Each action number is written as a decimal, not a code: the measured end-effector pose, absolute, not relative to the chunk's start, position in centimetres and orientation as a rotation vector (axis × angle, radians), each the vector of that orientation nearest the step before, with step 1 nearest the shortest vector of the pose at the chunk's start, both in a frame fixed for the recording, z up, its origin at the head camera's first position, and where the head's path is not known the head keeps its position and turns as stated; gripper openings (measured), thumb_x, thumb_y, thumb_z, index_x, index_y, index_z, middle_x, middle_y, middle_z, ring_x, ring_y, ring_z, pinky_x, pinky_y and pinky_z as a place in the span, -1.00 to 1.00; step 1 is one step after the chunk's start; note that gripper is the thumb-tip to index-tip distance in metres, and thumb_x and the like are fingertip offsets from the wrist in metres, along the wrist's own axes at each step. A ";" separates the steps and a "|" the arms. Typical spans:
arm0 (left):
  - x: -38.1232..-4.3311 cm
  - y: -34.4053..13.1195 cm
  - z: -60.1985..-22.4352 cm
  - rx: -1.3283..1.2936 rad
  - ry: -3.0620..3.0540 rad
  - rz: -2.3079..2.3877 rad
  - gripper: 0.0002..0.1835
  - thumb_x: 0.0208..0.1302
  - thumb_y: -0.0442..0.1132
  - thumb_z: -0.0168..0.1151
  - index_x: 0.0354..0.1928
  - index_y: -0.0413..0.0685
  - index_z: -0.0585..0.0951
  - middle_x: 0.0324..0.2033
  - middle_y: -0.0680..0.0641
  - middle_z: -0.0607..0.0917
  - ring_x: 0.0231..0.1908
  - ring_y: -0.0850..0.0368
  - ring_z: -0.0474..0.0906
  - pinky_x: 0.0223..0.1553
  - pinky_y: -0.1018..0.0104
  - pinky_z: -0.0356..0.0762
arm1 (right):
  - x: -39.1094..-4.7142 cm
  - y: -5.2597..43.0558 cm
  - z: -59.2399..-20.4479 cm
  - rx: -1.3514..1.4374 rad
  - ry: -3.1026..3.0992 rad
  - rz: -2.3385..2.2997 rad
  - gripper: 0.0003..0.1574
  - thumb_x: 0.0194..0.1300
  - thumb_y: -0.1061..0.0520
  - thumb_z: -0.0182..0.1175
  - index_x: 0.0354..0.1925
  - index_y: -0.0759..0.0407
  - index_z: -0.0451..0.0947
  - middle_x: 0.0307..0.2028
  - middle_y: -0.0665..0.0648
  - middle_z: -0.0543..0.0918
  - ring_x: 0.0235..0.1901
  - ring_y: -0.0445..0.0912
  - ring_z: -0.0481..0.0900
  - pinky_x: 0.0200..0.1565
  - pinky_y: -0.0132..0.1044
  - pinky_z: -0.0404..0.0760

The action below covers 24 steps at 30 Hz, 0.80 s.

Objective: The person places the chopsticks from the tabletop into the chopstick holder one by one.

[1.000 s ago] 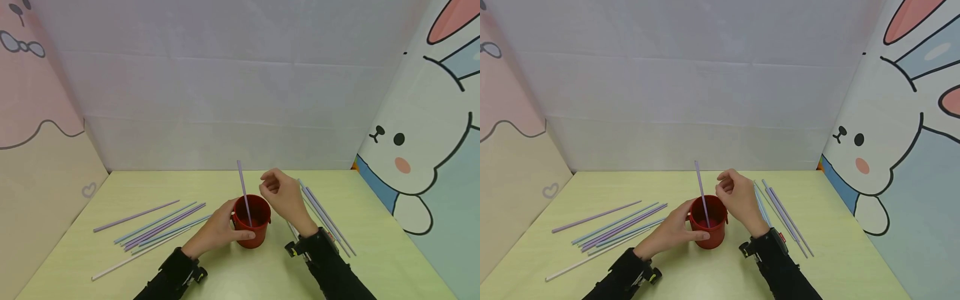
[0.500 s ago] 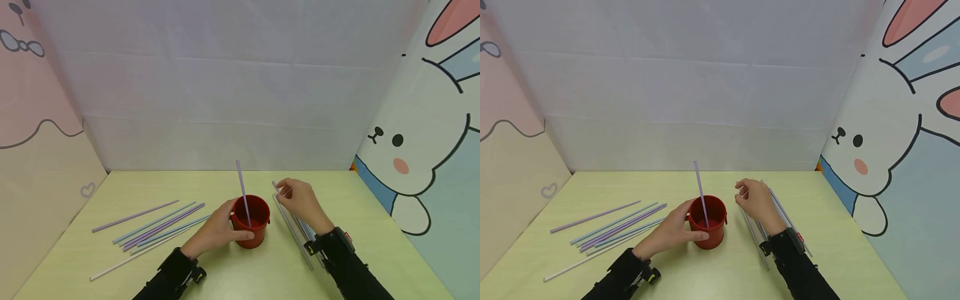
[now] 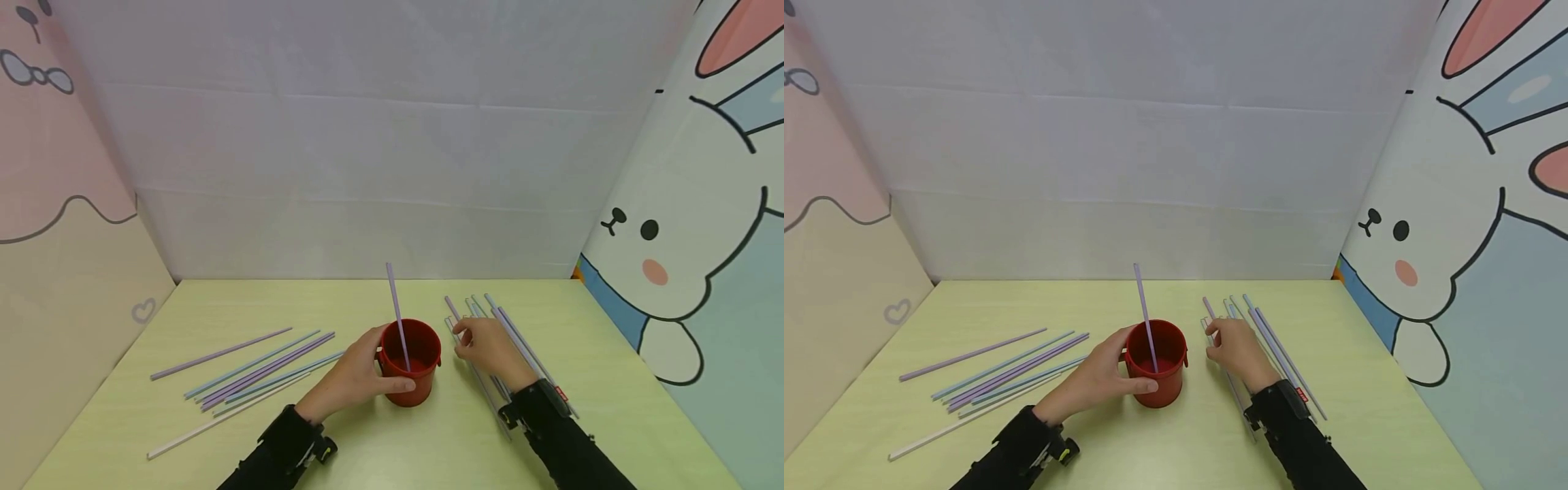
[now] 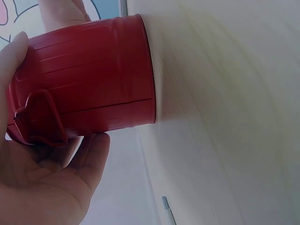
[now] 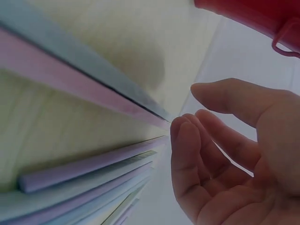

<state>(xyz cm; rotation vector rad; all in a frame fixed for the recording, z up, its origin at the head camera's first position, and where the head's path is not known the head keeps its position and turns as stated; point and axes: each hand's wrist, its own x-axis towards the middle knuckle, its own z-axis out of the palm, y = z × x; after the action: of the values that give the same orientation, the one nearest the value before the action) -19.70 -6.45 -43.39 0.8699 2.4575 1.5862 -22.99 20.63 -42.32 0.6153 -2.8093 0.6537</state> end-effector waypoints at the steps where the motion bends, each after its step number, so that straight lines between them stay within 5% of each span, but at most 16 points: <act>1: -19.7 -6.4 -43.4 0.872 2.457 1.587 -0.14 -0.09 0.13 0.51 0.29 0.35 0.29 0.13 0.25 0.44 0.11 0.26 0.34 -0.05 0.24 0.53 | -23.0 20.7 -42.5 0.612 -2.814 0.655 -0.74 -0.01 0.29 0.34 -0.25 0.24 0.61 -0.56 0.02 0.55 -0.60 -0.22 0.39 -0.55 -0.33 0.45; 24: -19.7 -6.5 -43.4 0.869 2.452 1.586 -0.14 -0.08 0.12 0.51 0.29 0.33 0.29 0.14 0.23 0.43 0.11 0.25 0.33 -0.08 0.24 0.55 | -22.6 19.8 -43.3 0.511 -2.904 0.645 -0.67 -0.08 0.40 0.27 -0.24 0.29 0.55 -0.63 -0.02 0.45 -0.55 -0.15 0.37 -0.42 -0.25 0.46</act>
<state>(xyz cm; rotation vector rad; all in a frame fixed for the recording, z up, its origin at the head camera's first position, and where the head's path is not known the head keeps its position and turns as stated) -19.70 -6.48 -43.39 0.8694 2.4525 1.5861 -22.58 19.78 -43.30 0.5114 -2.9038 0.6449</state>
